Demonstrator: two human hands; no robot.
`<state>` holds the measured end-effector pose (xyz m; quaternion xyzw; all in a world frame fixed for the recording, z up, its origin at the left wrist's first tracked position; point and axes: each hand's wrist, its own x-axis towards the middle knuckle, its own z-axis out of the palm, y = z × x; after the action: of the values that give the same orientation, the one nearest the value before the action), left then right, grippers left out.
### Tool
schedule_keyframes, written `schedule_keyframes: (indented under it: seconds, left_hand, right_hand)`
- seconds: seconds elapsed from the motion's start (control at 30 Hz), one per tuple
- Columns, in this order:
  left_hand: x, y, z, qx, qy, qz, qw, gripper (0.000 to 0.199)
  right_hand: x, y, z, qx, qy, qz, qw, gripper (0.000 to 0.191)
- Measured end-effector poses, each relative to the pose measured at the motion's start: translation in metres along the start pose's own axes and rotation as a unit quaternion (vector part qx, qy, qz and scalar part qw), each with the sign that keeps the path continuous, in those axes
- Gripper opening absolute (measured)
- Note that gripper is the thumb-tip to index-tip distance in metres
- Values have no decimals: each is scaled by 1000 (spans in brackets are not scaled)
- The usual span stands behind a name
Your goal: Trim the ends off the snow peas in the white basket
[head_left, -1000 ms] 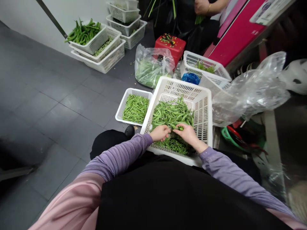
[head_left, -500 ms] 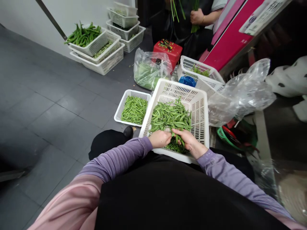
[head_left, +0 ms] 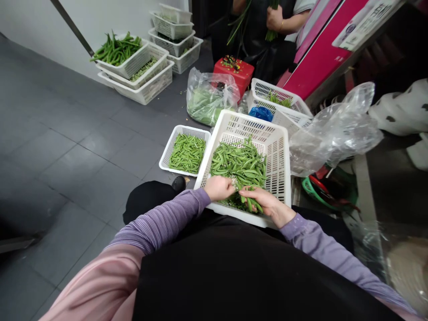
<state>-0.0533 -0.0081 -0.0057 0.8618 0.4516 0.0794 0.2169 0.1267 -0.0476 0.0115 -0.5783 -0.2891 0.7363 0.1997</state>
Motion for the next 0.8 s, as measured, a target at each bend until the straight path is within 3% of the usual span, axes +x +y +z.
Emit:
schedule_keyframes:
  seconds: [0.07,0.13,0.2,0.33,0.47,0.6,0.7,0.73,0.8]
  left_hand:
    - [4,-9,-2,9,5,-62,998,28]
    - [6,-12,-3,12,5,-73,997,28]
    - [3,-8,-3,13,17,-38,999,27]
    - [-5,9,-4,24,21,107,994,41]
    - [-7,14,-3,67,-72,185,978,26]
    - [-6,10,-3,2,-203,222,954,23]
    - [-3,8,-9,-159,-228,182,943,22]
    - [-1,8,-10,-219,-220,147,939,24]
    - [3,8,-11,-319,-179,49,929,31]
  right_hand:
    - [-6,3,-6,11,-34,24,999,27]
    - [-9,5,-13,28,-61,41,997,27]
    - [-10,7,-18,31,-74,46,996,26]
    - [-6,8,-23,-4,-78,34,996,25]
    - [-2,3,-26,-128,-79,24,988,30]
    - [-1,-13,-25,-358,-109,-30,927,35]
    - [-1,-21,-17,-414,-168,-84,891,34]
    - [0,-22,-13,-397,-162,-105,897,32]
    - [6,-20,-6,-310,-93,-152,934,27]
